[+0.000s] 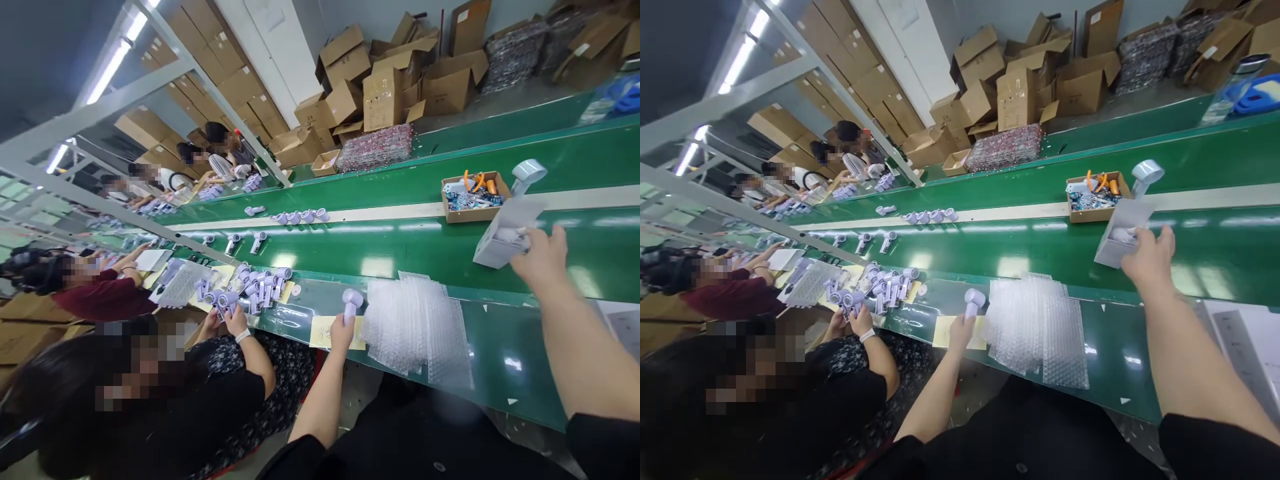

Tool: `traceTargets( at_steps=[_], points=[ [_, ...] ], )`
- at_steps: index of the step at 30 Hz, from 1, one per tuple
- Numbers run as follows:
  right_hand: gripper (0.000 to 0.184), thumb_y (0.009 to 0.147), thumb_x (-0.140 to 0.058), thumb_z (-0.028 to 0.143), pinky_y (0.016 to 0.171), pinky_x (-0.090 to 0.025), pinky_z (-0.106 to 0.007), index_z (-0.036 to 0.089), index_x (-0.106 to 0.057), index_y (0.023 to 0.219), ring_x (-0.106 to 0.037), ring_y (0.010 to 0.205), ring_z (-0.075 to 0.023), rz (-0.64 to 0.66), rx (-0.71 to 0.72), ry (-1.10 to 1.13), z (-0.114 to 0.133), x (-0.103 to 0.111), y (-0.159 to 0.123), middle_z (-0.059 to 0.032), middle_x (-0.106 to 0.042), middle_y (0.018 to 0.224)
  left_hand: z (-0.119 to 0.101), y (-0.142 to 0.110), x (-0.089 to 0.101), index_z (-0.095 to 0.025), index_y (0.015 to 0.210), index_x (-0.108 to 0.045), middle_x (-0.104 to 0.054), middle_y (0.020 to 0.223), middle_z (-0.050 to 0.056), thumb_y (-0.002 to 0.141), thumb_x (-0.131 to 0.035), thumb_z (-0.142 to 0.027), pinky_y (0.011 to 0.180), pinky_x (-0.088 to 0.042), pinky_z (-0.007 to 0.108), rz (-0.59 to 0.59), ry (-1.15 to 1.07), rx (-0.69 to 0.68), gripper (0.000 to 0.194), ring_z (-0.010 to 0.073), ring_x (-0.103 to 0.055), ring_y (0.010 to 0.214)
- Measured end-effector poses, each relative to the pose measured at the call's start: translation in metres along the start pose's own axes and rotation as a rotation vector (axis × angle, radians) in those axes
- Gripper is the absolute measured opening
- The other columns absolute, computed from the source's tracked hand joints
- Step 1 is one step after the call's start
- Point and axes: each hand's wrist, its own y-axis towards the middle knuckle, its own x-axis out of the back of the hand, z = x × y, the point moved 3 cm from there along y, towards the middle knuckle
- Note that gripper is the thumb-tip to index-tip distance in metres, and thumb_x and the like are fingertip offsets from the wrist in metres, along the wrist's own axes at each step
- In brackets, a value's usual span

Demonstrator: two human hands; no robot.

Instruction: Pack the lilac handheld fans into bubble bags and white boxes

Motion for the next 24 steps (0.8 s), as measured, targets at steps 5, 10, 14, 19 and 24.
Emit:
traceTargets(
  at_steps=[5,10,14,19,24],
  points=[
    [0.027,0.069,-0.066,0.031,0.086,-0.046,-0.049,0.021,-0.057,0.093,-0.058,0.101,-0.0289,0.133,-0.27,0.432,0.035,-0.018,-0.137,-0.0102,-0.063,0.101,-0.054,-0.049,-0.031,-0.015,0.084,-0.056,-0.056,0.07,0.001,0.083,-0.045,-0.043,0.056,-0.04,0.023,0.225,-0.637,-0.083,0.03,0.0137,-0.052,0.062],
    [0.028,0.067,-0.073,0.038,0.073,-0.055,-0.037,0.019,-0.061,0.085,-0.066,0.083,-0.0232,0.598,-0.837,1.119,0.026,-0.039,-0.215,-0.0069,-0.069,0.083,-0.109,-0.124,-0.098,-0.014,0.107,-0.053,-0.059,0.081,0.004,0.086,-0.044,-0.049,0.062,-0.044,0.026,0.617,-0.398,-0.546,0.041,0.0137,-0.054,0.068],
    [0.026,0.07,-0.071,0.035,0.063,-0.058,-0.03,0.02,-0.061,0.088,-0.067,0.069,-0.0188,0.32,-0.975,1.088,-0.015,0.009,-0.214,-0.0036,-0.07,0.079,-0.104,-0.15,-0.123,-0.013,0.104,-0.053,-0.055,0.108,0.014,0.081,-0.057,-0.045,0.08,-0.042,0.038,0.535,0.257,-1.281,0.04,0.0262,-0.052,0.1],
    [0.034,0.067,-0.075,0.033,0.056,-0.058,-0.028,0.023,-0.058,0.095,-0.068,0.067,-0.0205,0.453,-1.077,1.037,-0.038,0.066,-0.239,-0.0031,-0.07,0.079,-0.088,-0.138,-0.156,-0.009,0.087,-0.058,-0.059,0.091,0.014,0.088,-0.04,-0.014,0.073,-0.038,0.036,0.547,0.814,-1.551,0.019,0.0245,-0.054,0.09],
    [0.035,0.066,-0.076,0.025,0.062,-0.06,-0.031,0.024,-0.058,0.096,-0.068,0.078,-0.0225,0.507,-1.129,1.069,-0.051,0.088,-0.27,-0.0012,-0.069,0.084,-0.102,-0.132,-0.163,-0.008,0.106,-0.057,-0.056,0.11,0.019,0.089,-0.039,-0.015,0.083,-0.035,0.041,0.446,0.806,-1.627,0.025,0.028,-0.049,0.105]
  ],
)
